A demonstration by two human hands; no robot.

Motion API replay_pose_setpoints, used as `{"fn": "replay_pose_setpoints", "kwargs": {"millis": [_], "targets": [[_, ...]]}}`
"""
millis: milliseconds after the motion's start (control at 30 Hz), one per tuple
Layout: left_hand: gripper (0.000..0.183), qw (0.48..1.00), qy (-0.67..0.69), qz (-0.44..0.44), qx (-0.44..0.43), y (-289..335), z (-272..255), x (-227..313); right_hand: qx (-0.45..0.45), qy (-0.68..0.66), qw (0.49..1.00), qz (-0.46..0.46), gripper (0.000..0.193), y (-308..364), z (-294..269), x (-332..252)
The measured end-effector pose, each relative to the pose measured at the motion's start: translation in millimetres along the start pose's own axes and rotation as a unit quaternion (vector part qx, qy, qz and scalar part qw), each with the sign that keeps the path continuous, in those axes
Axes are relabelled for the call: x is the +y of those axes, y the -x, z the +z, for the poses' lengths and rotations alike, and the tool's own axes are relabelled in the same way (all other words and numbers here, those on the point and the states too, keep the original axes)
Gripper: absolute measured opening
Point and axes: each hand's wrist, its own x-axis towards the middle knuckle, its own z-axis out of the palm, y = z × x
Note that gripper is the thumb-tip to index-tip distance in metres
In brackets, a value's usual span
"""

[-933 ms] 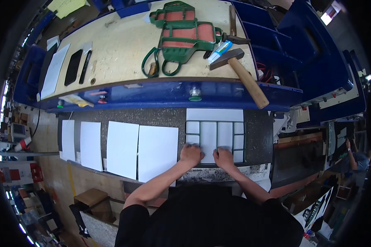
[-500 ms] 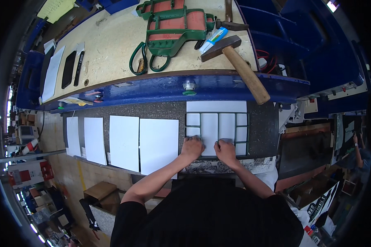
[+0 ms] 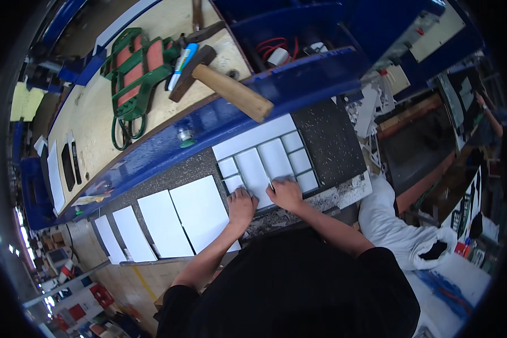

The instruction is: Die-cut material using a hydraulic clicker press to manufacture shoe components.

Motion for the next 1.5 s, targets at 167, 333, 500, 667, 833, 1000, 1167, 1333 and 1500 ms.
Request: {"fn": "replay_pose_setpoints", "kwargs": {"millis": [167,333,500,667,833,1000,1167,1333,1500], "targets": [[0.04,0.999,0.003,-0.006,-0.041,-12.7,-3.2,-1.5,0.052,-0.001,0.999,-0.013,0.035,-4.6,6.3,0.2],[0.041,0.998,0.004,-0.006,0.057,-11.6,4.0,-3.5,0.06,0.002,0.998,-0.008,0.041,-8.1,4.4,-5.8],[0.041,0.994,0.003,-0.014,-0.112,-20.1,-12.1,5.5,0.02,-0.027,0.999,-0.03,0.031,-3.8,12.8,12.1],[0.037,0.991,0.027,-0.05,-0.122,-15.9,-15.6,-5.0,-0.05,-0.087,0.994,-0.04,0.027,0.1,7.0,6.7],[0.034,0.983,0.033,-0.01,-0.179,-29.8,-29.8,-2.6,-0.036,-0.103,0.993,-0.039,0.021,-7.8,0.3,11.1],[0.037,0.984,0.062,-0.057,-0.157,-28.2,-29.9,2.6,-0.022,-0.118,0.992,-0.04,0.023,-10.7,0.6,10.3],[0.038,0.988,0.03,-0.067,-0.134,-26.6,-37.6,0.9,-0.015,-0.118,0.992,-0.034,0.033,-8.6,-1.1,5.2],[0.03,0.994,-0.047,-0.034,-0.094,-13.9,-66.9,27.9,-0.034,-0.165,0.985,-0.037,0.036,-1.5,-36.8,2.3],[0.03,0.998,-0.046,-0.032,0.009,-4.5,-52.7,28.0,0.0,-0.152,0.988,-0.042,0.036,-12.8,-27.0,6.6]]}}
